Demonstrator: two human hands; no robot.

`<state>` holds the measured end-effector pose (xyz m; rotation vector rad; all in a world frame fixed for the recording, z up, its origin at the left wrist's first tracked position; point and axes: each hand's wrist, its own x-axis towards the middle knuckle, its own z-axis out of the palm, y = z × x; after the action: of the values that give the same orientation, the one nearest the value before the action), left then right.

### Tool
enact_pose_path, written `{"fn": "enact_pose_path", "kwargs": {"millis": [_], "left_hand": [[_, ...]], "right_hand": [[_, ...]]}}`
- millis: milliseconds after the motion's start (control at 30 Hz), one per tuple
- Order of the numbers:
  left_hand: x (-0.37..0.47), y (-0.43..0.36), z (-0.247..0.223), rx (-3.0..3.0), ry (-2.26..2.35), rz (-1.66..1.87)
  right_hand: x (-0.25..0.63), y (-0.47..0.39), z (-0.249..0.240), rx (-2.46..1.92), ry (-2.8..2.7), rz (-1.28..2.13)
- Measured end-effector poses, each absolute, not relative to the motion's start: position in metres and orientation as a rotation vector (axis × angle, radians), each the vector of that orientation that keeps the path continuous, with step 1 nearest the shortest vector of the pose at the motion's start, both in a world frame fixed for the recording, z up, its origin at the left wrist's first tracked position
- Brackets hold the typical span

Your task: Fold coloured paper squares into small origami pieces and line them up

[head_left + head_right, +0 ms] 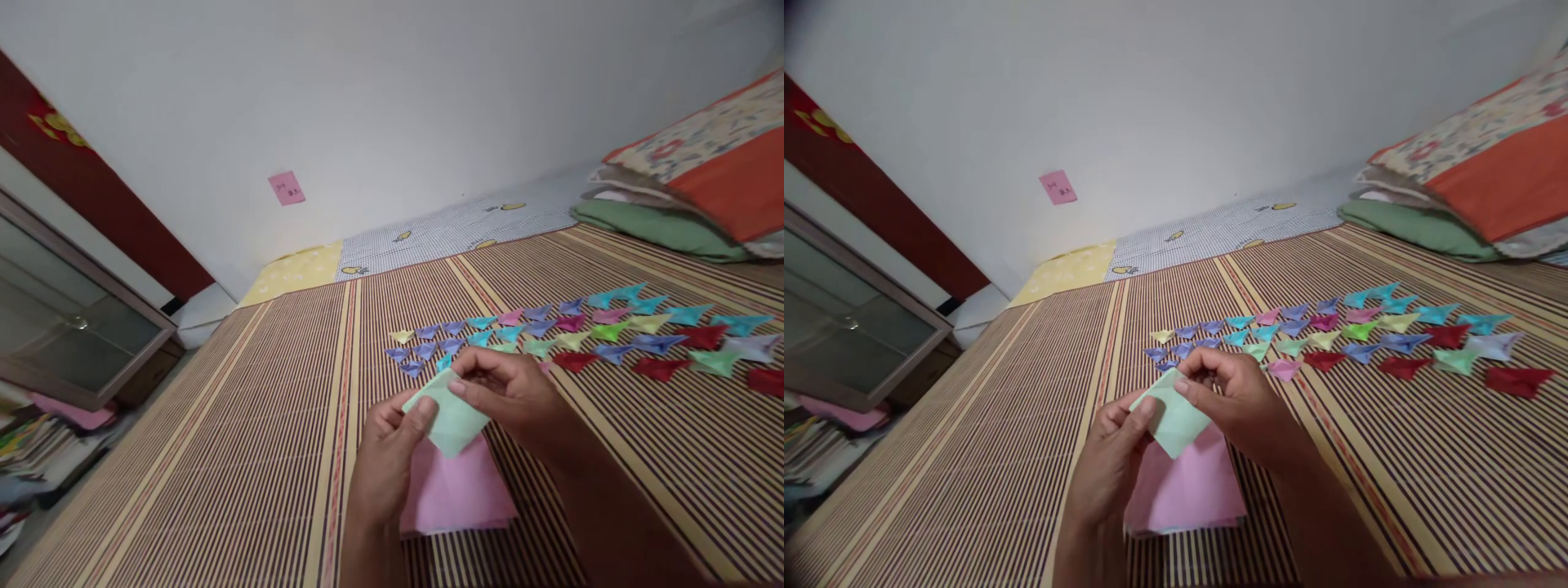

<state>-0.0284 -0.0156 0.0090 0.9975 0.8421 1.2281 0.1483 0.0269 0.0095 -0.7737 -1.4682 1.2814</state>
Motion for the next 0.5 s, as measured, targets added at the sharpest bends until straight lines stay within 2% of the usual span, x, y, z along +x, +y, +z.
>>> {"fn": "enact_pose_path", "kwargs": {"millis": [233, 333, 500], "left_hand": [[-0.023, -0.011, 0.011, 0.820, 0.869, 1.279], [-0.028, -0.008, 0.012, 0.698, 0.881, 1.364], [-0.036, -0.005, 0.011, 0.564, 0.850, 1.421]], "right_hand": [[0.140, 0.027, 0.006, -0.852, -1.468, 1.242], [0.144, 0.026, 0.009, -0.815, -1.551, 1.064], [0.147, 0.021, 0.016, -0.646, -2.005, 0.701]]}}
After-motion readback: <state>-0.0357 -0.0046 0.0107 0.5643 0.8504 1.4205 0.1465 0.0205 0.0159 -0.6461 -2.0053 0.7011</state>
